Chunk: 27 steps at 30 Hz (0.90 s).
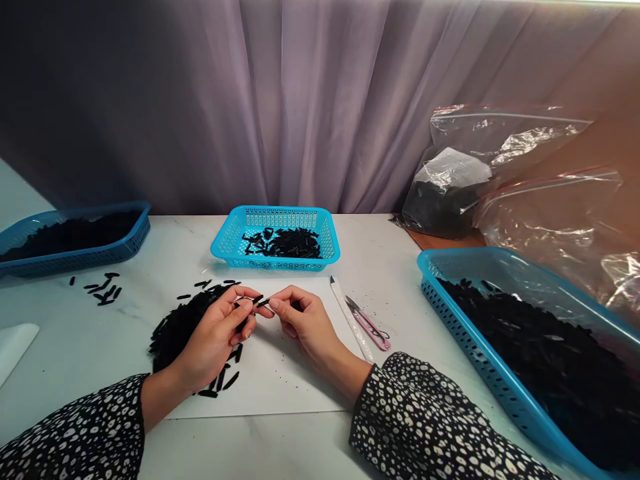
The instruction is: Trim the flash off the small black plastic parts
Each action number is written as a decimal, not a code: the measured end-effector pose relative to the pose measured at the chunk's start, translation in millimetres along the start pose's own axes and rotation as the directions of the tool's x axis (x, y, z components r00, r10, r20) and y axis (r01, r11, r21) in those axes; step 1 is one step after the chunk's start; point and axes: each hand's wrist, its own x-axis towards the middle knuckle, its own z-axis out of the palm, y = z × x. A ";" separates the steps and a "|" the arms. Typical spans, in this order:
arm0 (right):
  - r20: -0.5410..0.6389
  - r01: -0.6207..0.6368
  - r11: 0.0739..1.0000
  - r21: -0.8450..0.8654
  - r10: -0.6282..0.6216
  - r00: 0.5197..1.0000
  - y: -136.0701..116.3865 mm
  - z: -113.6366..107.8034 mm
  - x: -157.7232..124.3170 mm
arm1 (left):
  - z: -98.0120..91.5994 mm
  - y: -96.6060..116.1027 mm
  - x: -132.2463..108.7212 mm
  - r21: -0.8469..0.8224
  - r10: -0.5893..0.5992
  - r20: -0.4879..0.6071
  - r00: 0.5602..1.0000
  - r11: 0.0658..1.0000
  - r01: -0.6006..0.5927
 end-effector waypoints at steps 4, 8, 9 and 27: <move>0.003 0.008 1.000 0.004 -0.008 1.000 0.3 0.2 0.3 | 0.1 -0.2 -0.6 -0.001 -0.001 -0.004 1.000 1.000 0.001; -0.018 0.008 1.000 0.009 -0.008 1.000 -0.4 2.0 -0.5 | 0.7 -0.1 0.2 0.004 0.011 -0.006 1.000 1.000 -0.011; -0.019 0.006 1.000 0.009 -0.006 1.000 -0.7 2.3 -0.8 | 0.8 0.0 0.4 0.009 0.014 -0.007 1.000 1.000 -0.014; 0.014 -0.037 0.999 -0.017 0.038 0.999 0.1 3.8 -1.7 | 0.7 -1.7 0.3 0.241 0.093 0.040 0.995 0.965 -0.100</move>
